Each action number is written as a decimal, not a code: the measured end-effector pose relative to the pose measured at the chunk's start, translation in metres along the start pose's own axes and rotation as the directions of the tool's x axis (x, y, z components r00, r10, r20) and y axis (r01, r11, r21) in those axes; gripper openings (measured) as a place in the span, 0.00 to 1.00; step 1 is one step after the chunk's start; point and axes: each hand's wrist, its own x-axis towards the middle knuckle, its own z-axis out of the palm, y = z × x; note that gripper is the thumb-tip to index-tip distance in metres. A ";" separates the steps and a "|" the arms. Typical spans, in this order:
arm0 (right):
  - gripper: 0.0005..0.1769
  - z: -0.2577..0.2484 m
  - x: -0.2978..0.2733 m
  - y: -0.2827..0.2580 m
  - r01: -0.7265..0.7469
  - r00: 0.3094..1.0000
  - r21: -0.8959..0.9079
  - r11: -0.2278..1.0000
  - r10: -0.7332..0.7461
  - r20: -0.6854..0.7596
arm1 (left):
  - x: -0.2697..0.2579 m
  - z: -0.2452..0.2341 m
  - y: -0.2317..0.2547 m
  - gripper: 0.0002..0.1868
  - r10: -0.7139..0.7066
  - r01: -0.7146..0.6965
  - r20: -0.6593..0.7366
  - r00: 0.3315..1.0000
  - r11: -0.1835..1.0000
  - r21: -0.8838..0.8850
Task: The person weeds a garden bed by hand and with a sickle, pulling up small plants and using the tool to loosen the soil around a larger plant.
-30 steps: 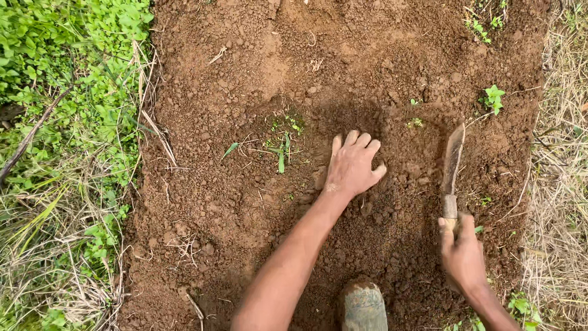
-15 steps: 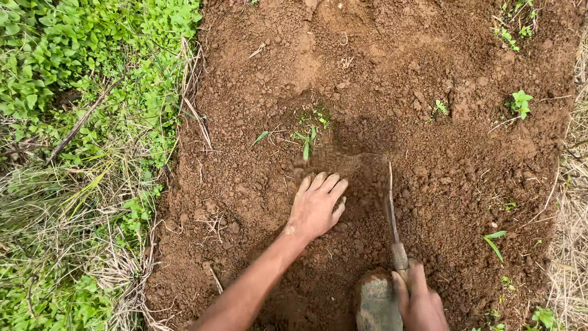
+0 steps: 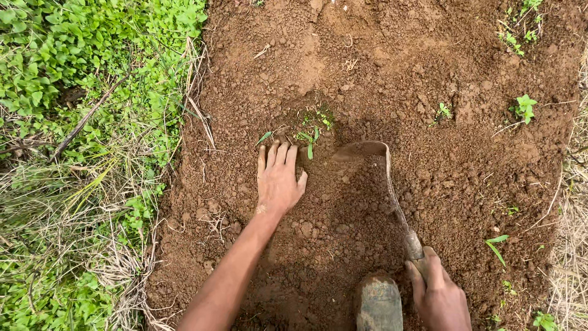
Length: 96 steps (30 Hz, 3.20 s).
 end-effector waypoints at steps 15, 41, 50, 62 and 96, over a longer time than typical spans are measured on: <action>0.26 -0.018 0.028 -0.033 -0.054 0.977 0.231 0.971 0.004 0.212 | -0.002 0.014 0.007 0.11 0.037 -0.069 -0.108 0.993 0.948 -0.310; 0.12 -0.067 0.268 -0.123 0.250 0.955 0.477 0.843 -0.133 -0.265 | -0.010 -0.015 0.012 0.23 -0.054 0.063 0.038 0.998 0.954 -0.293; 0.14 -0.051 0.143 -0.112 0.107 0.987 0.428 0.898 -0.147 0.061 | -0.008 0.006 0.004 0.24 -0.030 0.000 -0.095 0.995 0.953 -0.305; 0.12 -0.062 0.144 -0.127 0.069 0.993 0.487 0.871 -0.107 0.050 | -0.010 0.014 0.001 0.20 -0.068 -0.019 -0.185 0.980 0.902 -0.432; 0.15 -0.052 0.114 -0.098 0.081 0.984 0.330 0.940 -0.129 0.125 | 0.087 -0.026 -0.010 0.32 0.024 0.359 0.536 0.844 0.717 -0.597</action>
